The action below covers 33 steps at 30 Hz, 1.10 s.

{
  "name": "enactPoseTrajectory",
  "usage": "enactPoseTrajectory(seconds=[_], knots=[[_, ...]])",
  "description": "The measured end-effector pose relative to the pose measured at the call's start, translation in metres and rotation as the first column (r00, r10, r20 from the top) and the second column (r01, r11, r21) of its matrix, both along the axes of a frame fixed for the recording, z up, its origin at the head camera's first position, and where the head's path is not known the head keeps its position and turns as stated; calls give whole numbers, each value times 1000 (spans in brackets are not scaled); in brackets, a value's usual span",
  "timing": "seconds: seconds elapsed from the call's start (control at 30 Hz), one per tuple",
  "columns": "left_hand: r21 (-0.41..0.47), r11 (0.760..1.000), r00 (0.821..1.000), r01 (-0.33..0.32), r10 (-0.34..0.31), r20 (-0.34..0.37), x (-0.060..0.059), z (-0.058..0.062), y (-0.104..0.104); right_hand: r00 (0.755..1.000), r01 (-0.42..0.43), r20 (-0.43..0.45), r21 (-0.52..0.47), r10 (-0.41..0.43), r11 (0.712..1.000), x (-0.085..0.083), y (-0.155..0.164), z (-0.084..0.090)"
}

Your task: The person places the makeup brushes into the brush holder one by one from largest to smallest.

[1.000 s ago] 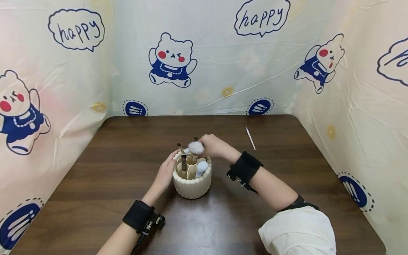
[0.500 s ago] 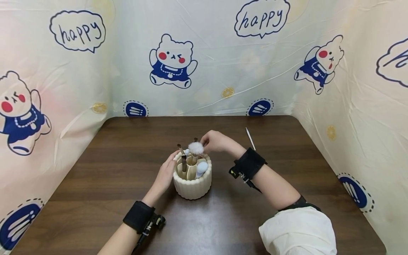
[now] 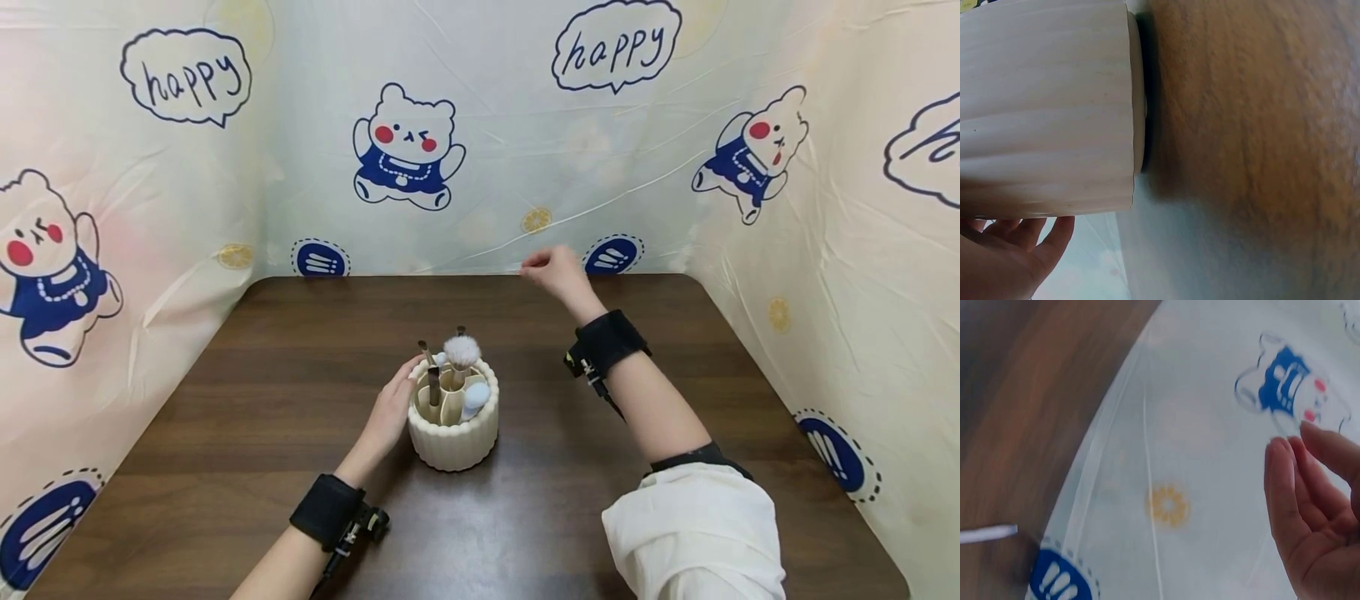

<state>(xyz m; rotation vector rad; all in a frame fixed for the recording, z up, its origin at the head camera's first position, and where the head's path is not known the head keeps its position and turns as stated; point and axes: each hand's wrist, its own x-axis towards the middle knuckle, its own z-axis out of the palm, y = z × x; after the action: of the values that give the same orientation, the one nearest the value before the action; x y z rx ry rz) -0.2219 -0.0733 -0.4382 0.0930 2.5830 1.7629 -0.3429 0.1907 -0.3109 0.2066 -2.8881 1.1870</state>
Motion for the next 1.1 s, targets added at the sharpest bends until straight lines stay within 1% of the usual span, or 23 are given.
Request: enactPoseTrajectory(seconds=[0.1, 0.2, 0.4, 0.6, 0.73, 0.87, 0.97, 1.1], knots=[[8, 1000, 1000, -8, 8, -8, 0, 0, 0, 994, 84, -64, -12, -84, 996, -9, 10, 1], [11, 1000, 1000, -11, 11, -22, 0, 0, 0, 986, 139, -93, -12, -140, 990, -15, 20, 0], [9, 1000, 1000, -9, 9, -14, 1, 0, -1, 974, 199, -104, -28, -200, 980, -21, 34, -12], [5, 1000, 1000, 3, -3, 4, 0, -2, -1, 958, 251, -155, 35, -243, 967, -25, 54, -33], [7, 1000, 1000, 1, -1, -1, 0, -2, -1, 952, 277, -152, 72, -264, 958, -26, 67, -48], [12, 1000, 1000, -1, 1, -7, 0, -3, -1, 939, 331, -133, 86, -318, 940, -25, 77, -65], [16, 1000, 1000, 0, 0, -1, 0, -2, -1, 930, 362, -102, 98, -353, 927, -26, 81, -75], [21, 1000, 1000, 0, 0, -3, 0, -2, -1, 928, 372, -52, 118, -369, 921, -26, 84, -87]])
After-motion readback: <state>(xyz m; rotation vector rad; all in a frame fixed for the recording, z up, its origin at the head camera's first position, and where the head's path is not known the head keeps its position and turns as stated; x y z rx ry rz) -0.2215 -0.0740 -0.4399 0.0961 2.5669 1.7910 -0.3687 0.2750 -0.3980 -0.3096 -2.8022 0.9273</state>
